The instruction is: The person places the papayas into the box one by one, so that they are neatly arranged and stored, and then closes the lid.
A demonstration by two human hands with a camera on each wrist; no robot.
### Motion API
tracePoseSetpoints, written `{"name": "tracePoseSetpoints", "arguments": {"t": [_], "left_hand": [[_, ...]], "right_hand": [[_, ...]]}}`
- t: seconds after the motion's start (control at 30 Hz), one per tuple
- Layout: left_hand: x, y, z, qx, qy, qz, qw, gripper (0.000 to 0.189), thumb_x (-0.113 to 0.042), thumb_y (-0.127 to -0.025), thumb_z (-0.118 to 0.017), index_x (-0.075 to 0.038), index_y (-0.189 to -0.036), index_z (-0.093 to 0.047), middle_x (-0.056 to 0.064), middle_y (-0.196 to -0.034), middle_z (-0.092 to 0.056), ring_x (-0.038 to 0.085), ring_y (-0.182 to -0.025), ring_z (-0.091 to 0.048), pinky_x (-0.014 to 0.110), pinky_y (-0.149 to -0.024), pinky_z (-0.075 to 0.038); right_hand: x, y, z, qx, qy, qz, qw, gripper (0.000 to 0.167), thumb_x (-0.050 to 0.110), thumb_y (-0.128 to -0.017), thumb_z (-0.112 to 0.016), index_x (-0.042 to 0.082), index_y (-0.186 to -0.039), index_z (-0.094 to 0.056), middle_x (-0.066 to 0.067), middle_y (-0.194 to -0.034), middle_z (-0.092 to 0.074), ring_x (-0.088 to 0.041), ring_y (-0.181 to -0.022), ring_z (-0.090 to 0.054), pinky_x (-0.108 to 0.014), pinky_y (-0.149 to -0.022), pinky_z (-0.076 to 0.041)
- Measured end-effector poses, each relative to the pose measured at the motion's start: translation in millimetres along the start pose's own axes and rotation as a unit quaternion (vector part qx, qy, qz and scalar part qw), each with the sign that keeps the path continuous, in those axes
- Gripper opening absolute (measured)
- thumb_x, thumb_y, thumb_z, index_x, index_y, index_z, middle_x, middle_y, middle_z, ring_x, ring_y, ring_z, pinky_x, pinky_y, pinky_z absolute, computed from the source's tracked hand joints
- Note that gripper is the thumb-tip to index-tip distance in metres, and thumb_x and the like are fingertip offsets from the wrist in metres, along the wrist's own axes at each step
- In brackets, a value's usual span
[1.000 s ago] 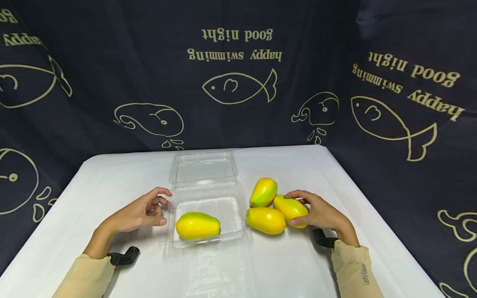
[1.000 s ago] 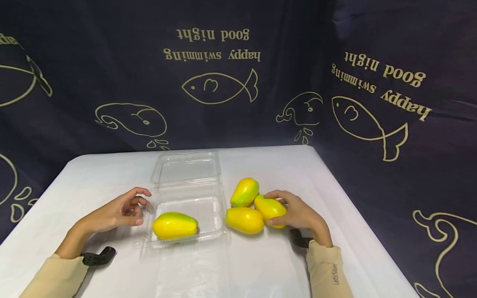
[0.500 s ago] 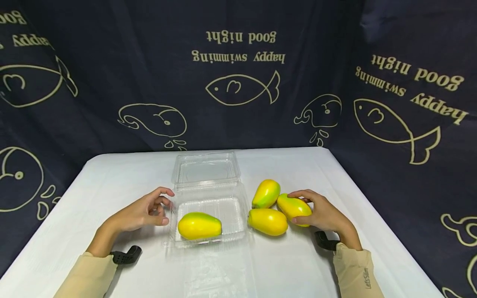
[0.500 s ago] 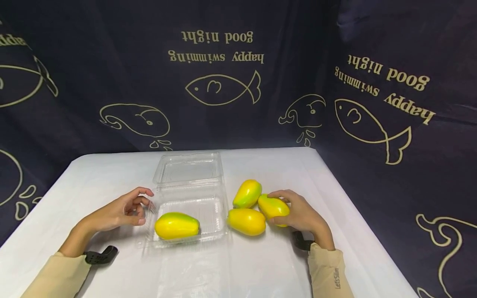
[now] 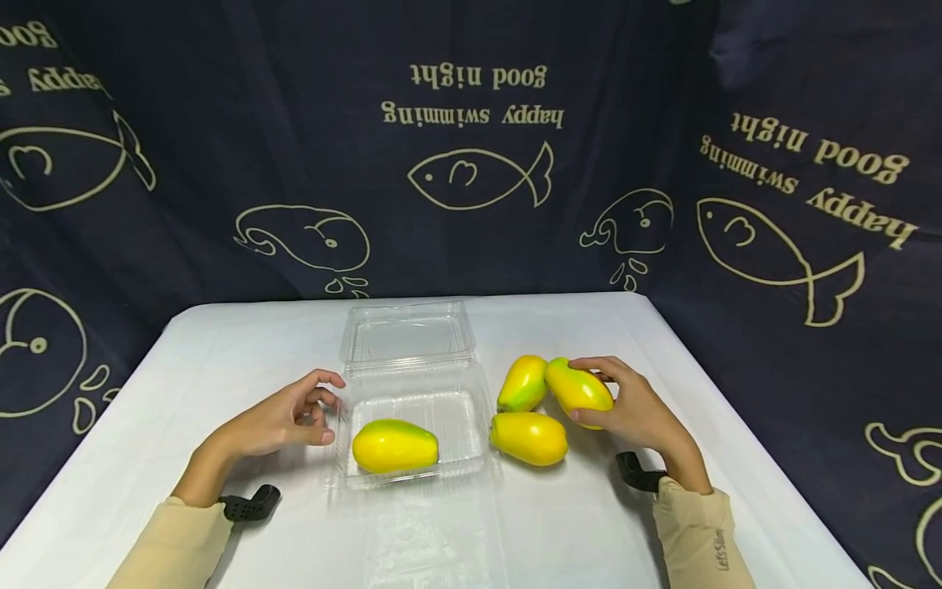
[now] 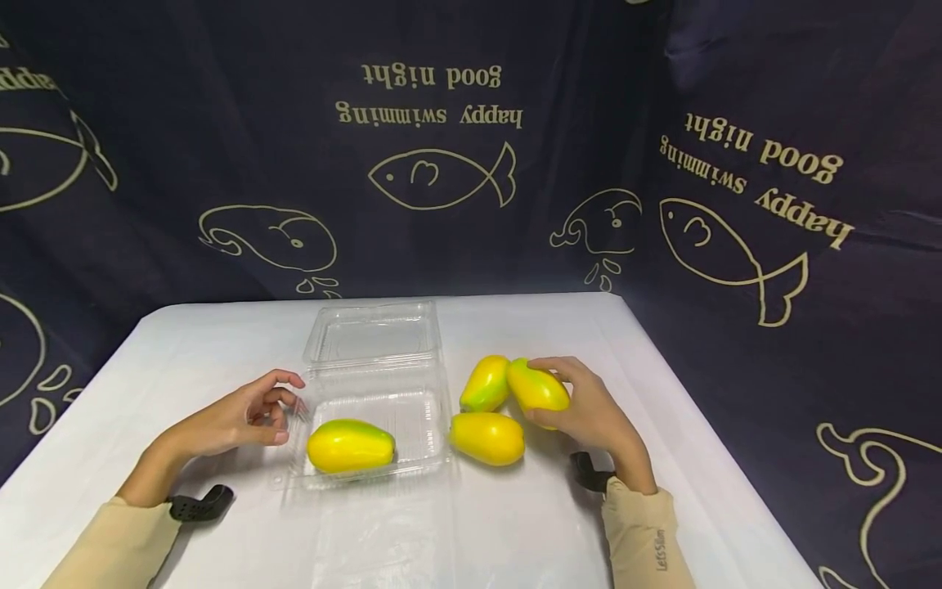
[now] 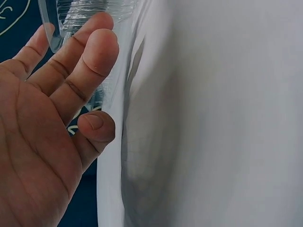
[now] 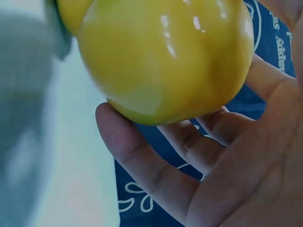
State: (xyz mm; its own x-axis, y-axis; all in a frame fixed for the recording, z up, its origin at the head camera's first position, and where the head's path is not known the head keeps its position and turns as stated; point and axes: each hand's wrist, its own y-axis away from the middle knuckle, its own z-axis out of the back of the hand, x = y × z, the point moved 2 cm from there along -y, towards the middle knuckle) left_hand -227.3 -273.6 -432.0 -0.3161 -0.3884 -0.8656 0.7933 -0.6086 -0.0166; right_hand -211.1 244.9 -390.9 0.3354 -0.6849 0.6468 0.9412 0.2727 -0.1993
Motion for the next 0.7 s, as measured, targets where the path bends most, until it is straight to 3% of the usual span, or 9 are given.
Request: {"name": "tracePoseSetpoints", "arguments": {"t": [0.2,0.7], "left_hand": [[-0.7,0.6,-0.2,-0.005,-0.001,0.0,1.0,0.069,-0.011,-0.087,-0.077,-0.005,-0.141,-0.035,0.021,-0.117,-0.06,0.022,-0.072,-0.062,0.029,-0.068,-0.049],[-0.3,0.7,-1.2,-0.004,0.008,0.01,0.9999,0.071,-0.013,-0.087,-0.078,-0.006,-0.142,-0.035,0.022,-0.119,-0.059,0.022,-0.074,-0.061,0.028,-0.068,-0.05]], "right_hand": [[14.1,-4.2,0.4,-0.001,-0.011,0.018,0.9998,0.068,0.026,-0.074,-0.09,0.023,-0.134,-0.059,0.0,-0.137,-0.058,-0.027,-0.122,-0.054,-0.05,-0.098,-0.044],[31.9,-21.4,-8.4,0.02,-0.038,0.052,0.9978,0.066,0.027,-0.075,-0.09,0.029,-0.133,-0.059,0.006,-0.136,-0.057,-0.019,-0.113,-0.054,-0.038,-0.088,-0.05]]}}
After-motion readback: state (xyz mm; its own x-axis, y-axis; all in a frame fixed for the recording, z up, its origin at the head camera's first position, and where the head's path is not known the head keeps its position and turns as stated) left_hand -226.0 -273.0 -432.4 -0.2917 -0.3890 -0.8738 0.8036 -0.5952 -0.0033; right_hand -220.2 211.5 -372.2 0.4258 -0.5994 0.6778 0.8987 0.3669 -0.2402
